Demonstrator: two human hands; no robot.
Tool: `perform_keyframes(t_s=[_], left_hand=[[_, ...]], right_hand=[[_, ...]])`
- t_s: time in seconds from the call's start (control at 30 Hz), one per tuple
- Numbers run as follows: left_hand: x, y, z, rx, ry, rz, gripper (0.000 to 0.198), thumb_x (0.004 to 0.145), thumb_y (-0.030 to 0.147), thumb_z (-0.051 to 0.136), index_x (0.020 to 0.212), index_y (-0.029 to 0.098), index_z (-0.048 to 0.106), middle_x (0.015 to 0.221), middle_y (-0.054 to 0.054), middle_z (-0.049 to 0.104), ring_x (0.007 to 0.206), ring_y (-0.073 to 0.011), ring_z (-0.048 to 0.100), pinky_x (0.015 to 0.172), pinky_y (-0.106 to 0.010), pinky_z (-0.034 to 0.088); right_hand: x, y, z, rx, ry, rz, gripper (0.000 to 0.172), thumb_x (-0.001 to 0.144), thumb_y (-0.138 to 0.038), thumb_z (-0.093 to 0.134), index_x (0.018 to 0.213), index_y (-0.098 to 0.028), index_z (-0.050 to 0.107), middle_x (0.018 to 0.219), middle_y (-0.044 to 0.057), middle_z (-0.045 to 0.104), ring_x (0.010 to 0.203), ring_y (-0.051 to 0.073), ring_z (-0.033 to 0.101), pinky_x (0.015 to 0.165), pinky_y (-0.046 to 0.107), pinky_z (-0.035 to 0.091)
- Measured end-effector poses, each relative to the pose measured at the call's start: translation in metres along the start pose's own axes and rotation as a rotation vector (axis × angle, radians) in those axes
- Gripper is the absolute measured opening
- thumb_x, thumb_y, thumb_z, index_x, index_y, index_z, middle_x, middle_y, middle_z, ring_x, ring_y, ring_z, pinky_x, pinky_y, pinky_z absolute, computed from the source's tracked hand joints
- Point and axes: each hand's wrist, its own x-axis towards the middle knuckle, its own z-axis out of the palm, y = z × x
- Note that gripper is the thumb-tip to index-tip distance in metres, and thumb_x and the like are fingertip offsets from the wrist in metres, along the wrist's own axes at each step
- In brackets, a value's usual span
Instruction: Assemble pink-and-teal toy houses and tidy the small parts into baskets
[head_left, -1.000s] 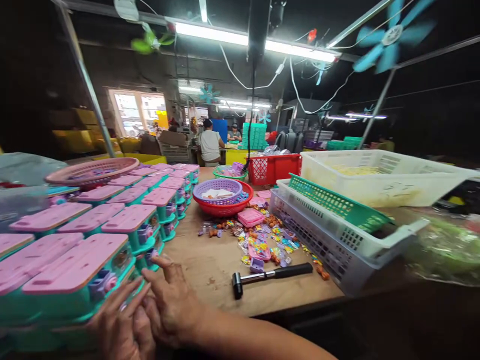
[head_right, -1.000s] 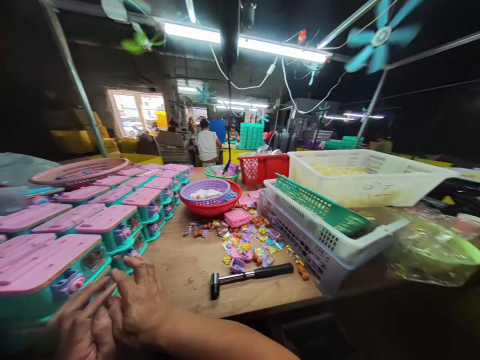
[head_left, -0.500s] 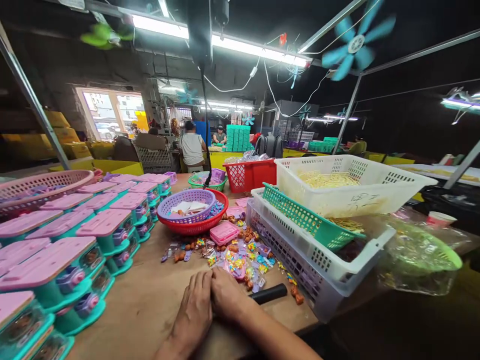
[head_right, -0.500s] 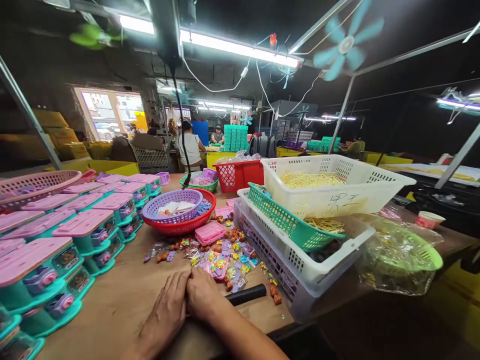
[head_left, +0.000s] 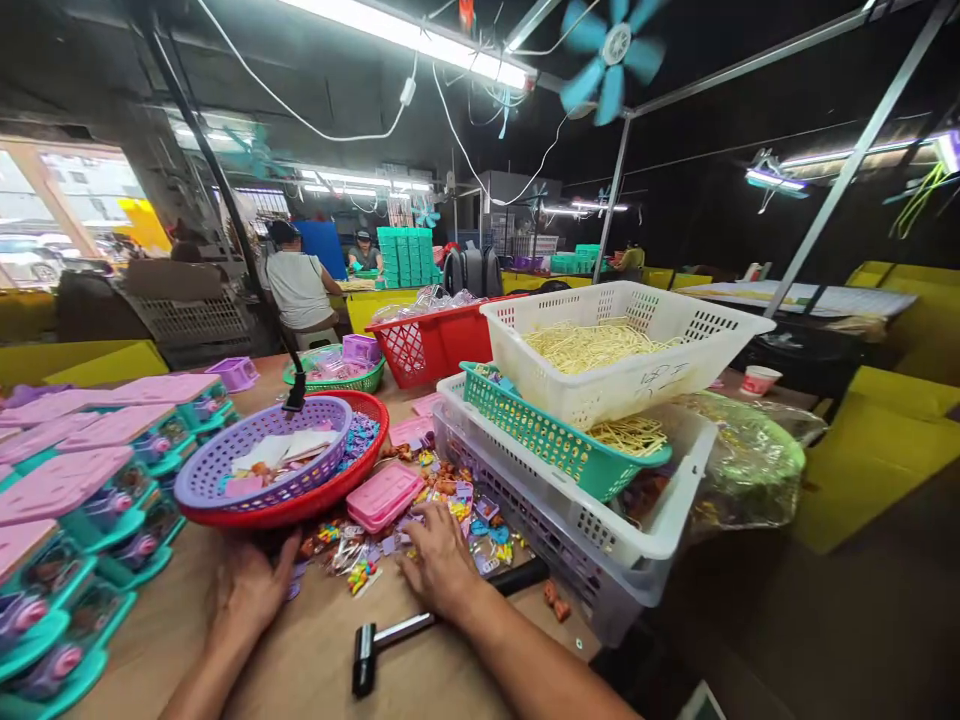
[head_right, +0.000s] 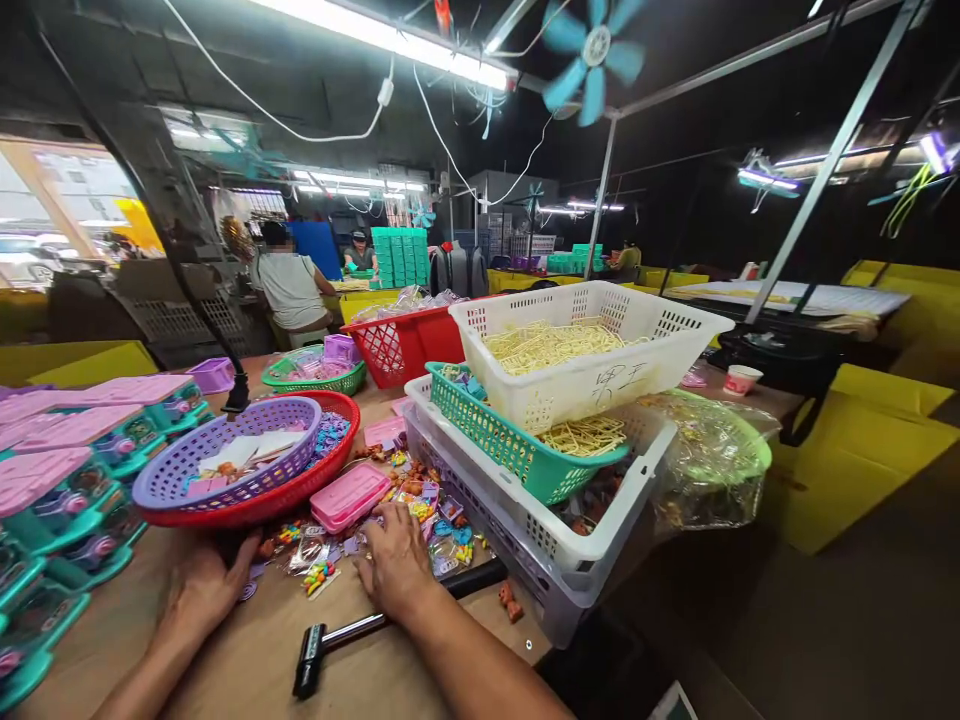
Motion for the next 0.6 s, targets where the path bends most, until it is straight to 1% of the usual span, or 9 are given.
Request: perform_keyframes(t_s=[0.07,0.13,0.17,0.23,0.3,0.37,0.47,0.53,0.6], left_hand=[[-0.005,0.018,0.007,0.016,-0.034,-0.050,0.100,0.073,0.071,0.023,0.107,-0.017,0.056,0.107,-0.044,0.056,0.112,-0.0563,0.053,0.097,-0.061,0.040],[-0.018,0.035,0.015,-0.039,-0.036,-0.073,0.101,0.072,0.070,0.023,0.104,-0.019,0.056,0.108,-0.047,0.055,0.117,-0.0580,0.049,0.100,-0.065,0.036],[-0.027,0.041,0.019,-0.069,-0.044,-0.053,0.100,0.072,0.070,0.024,0.108,-0.018,0.056,0.112,-0.045,0.055,0.120,-0.0555,0.048,0.103,-0.063,0.035],[-0.045,0.049,0.025,-0.185,-0.074,0.020,0.092,0.072,0.067,0.032,0.121,-0.007,0.055,0.127,-0.035,0.055,0.130,-0.0449,0.045,0.111,-0.055,0.033],[-0.057,0.050,0.025,-0.391,-0.095,-0.017,0.082,0.073,0.066,0.043,0.128,0.006,0.054,0.138,-0.024,0.053,0.135,-0.0359,0.044,0.116,-0.047,0.030],[-0.058,0.047,0.015,-0.574,-0.056,-0.162,0.078,0.077,0.068,0.046,0.131,0.011,0.050,0.142,-0.022,0.050,0.134,-0.0344,0.046,0.115,-0.049,0.033],[-0.036,0.042,-0.017,-0.890,0.009,-0.433,0.069,0.085,0.068,0.042,0.135,0.020,0.046,0.138,-0.018,0.054,0.119,-0.0326,0.060,0.095,-0.050,0.052],[-0.012,0.043,-0.041,-1.210,-0.044,-0.579,0.057,0.084,0.058,0.056,0.132,0.027,0.049,0.127,-0.013,0.061,0.101,-0.0274,0.068,0.080,-0.044,0.059],[0.010,0.046,-0.060,-1.423,-0.113,-0.694,0.049,0.081,0.038,0.066,0.127,0.026,0.054,0.113,-0.011,0.067,0.086,-0.0233,0.070,0.070,-0.041,0.061]], right_hand=[[0.000,0.000,-0.002,0.035,0.004,0.052,0.035,0.078,-0.025,0.073,0.111,-0.020,0.061,0.128,0.010,0.053,0.118,0.026,0.046,0.102,0.043,0.042],[-0.001,-0.001,-0.004,0.044,-0.014,0.066,0.035,0.079,-0.026,0.073,0.112,-0.020,0.061,0.126,0.010,0.054,0.117,0.026,0.046,0.101,0.044,0.042],[-0.001,-0.001,-0.004,0.044,-0.023,0.063,0.034,0.080,-0.026,0.072,0.111,-0.019,0.061,0.125,0.010,0.055,0.117,0.026,0.047,0.100,0.044,0.042],[-0.002,-0.002,-0.005,0.049,-0.031,0.051,0.032,0.081,-0.026,0.071,0.111,-0.019,0.061,0.124,0.010,0.055,0.116,0.026,0.047,0.100,0.045,0.042],[-0.002,-0.001,-0.006,0.070,-0.027,0.042,0.030,0.082,-0.025,0.069,0.110,-0.019,0.061,0.123,0.010,0.056,0.116,0.026,0.047,0.100,0.044,0.042],[-0.002,0.000,-0.006,0.098,-0.015,0.036,0.029,0.083,-0.024,0.068,0.111,-0.019,0.061,0.122,0.010,0.056,0.115,0.026,0.048,0.100,0.044,0.043],[-0.003,0.001,-0.007,0.127,0.016,0.023,0.033,0.085,-0.023,0.065,0.117,-0.020,0.059,0.124,0.012,0.055,0.117,0.026,0.048,0.101,0.044,0.042],[-0.005,-0.004,-0.008,0.135,0.021,-0.014,0.038,0.086,-0.022,0.063,0.123,-0.021,0.055,0.127,0.012,0.054,0.119,0.026,0.047,0.104,0.045,0.040],[-0.007,-0.013,-0.010,0.134,-0.015,-0.078,0.042,0.087,-0.024,0.063,0.128,-0.022,0.053,0.131,0.012,0.053,0.124,0.027,0.044,0.106,0.047,0.037]])
